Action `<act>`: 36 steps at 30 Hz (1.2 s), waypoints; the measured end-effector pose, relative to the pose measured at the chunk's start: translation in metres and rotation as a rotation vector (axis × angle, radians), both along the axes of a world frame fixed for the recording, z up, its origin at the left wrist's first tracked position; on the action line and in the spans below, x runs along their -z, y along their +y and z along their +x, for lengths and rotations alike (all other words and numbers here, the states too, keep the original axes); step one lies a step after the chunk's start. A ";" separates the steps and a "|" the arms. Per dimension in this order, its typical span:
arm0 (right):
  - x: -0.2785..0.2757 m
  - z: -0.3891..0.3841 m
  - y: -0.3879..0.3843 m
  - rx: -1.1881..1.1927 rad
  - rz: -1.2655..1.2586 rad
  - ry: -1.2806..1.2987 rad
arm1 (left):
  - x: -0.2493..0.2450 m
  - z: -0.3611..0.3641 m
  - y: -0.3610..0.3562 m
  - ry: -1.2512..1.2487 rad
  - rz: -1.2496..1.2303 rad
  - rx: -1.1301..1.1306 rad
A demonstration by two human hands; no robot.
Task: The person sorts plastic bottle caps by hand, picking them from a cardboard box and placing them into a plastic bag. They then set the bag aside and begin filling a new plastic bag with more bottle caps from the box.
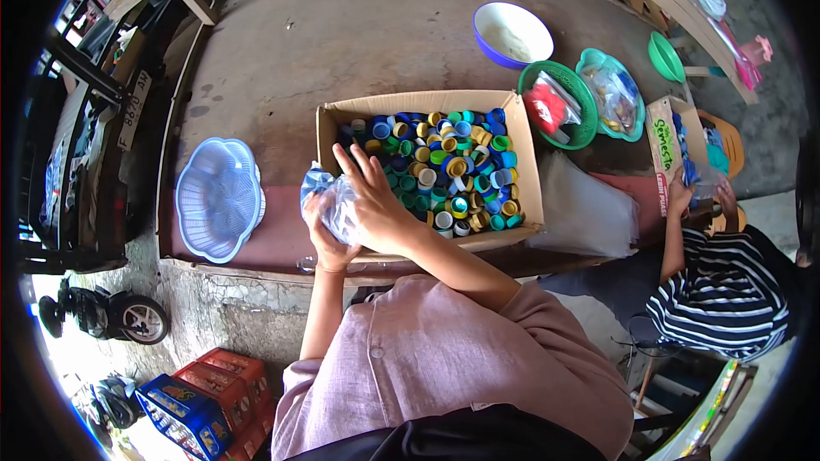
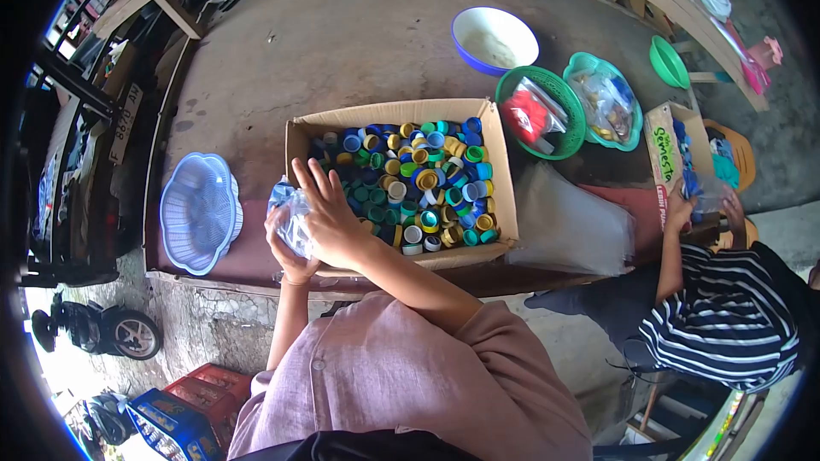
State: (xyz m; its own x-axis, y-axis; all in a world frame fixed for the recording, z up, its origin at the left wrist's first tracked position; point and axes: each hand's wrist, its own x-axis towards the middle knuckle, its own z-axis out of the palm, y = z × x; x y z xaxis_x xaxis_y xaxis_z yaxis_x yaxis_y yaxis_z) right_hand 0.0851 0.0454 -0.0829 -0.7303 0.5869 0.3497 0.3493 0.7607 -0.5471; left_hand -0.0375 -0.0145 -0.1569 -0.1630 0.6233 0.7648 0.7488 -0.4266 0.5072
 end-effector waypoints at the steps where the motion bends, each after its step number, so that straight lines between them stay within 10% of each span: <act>1: -0.005 0.003 -0.001 -0.026 -0.042 -0.014 | 0.003 -0.001 0.000 0.033 0.017 -0.015; 5: -0.020 0.053 0.008 0.053 -0.169 0.367 | 0.004 0.008 0.004 -0.251 0.039 -0.001; 10: 0.046 0.179 0.037 0.665 -0.139 -0.128 | -0.003 0.007 0.003 -0.207 0.018 0.016; 18: 0.063 0.183 0.028 0.705 -0.227 -0.383 | -0.004 0.008 0.002 -0.246 0.009 0.045; 36: 0.049 0.167 0.028 0.477 -0.151 0.272 | -0.004 0.006 0.003 -0.204 -0.017 0.024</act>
State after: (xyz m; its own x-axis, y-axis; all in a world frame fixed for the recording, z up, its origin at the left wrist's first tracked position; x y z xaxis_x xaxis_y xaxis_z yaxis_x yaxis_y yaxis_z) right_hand 0.2519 0.0729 -0.1322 -0.2677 0.8877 0.3745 0.4661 0.4595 -0.7560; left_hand -0.0310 -0.0119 -0.1531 -0.2984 0.6412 0.7070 0.6198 -0.4331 0.6544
